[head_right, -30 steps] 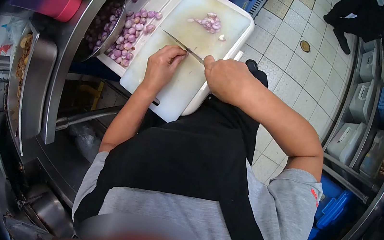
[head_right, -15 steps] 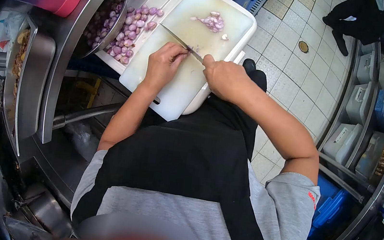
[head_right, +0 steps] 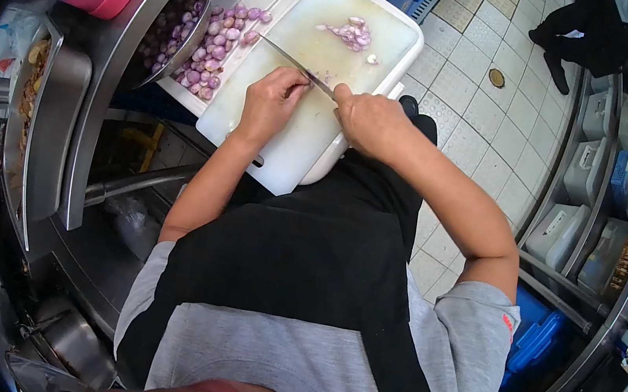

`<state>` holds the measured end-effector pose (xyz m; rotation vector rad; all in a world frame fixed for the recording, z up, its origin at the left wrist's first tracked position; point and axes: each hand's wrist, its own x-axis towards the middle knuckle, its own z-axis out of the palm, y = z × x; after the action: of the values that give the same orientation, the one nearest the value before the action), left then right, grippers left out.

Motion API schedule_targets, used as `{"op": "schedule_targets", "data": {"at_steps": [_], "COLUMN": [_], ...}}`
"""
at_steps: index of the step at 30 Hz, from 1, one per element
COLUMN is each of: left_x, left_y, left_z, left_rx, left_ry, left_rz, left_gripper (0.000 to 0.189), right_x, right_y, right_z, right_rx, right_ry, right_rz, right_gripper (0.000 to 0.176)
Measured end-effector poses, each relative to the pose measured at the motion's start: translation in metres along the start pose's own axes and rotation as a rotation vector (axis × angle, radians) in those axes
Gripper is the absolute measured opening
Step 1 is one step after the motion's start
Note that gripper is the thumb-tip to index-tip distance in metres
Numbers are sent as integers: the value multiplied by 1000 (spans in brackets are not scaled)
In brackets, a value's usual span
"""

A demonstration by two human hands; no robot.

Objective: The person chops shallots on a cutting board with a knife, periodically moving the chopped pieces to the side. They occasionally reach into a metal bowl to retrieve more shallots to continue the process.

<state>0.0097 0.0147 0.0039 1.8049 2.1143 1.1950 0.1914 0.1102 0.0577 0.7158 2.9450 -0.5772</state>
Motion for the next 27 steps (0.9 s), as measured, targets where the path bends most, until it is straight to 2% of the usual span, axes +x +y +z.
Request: {"op": "schedule_targets", "data": {"at_steps": [2, 6, 8, 13, 16, 18, 19, 22, 25, 27], "left_x": [0, 0, 0, -1, -1, 0, 1, 4, 8, 12], "left_y": [1, 1, 2, 1, 2, 3, 3, 3, 2, 6], "left_z": [-1, 1, 0, 1, 0, 0, 0, -3, -6, -6], "left_rx": [14, 21, 8, 17, 46, -20, -16, -79, 0, 76], "left_ry": [0, 18, 19, -9, 1, 10, 12, -18, -102, -130], "left_rz": [3, 10, 15, 6, 4, 5, 5, -13, -41, -195], "left_gripper": [11, 11, 9, 11, 11, 6, 6, 6, 9, 11], "right_x": [-2, -6, 1, -5, -6, 0, 2, 8, 7, 1], "right_y": [-4, -4, 5, -4, -7, -4, 2, 25, 29, 24], "right_z": [-23, -5, 20, -24, -19, 9, 14, 14, 1, 2], "right_rx": [-51, -48, 65, -11, 3, 115, 115, 394, 370, 295], "right_ry": [-125, -93, -23, -106, -162, -82, -80, -78, -138, -104], "right_rz": [6, 30, 52, 16, 30, 110, 107, 90, 98, 80], "right_gripper": [25, 25, 26, 26, 25, 27, 27, 31, 33, 32]}}
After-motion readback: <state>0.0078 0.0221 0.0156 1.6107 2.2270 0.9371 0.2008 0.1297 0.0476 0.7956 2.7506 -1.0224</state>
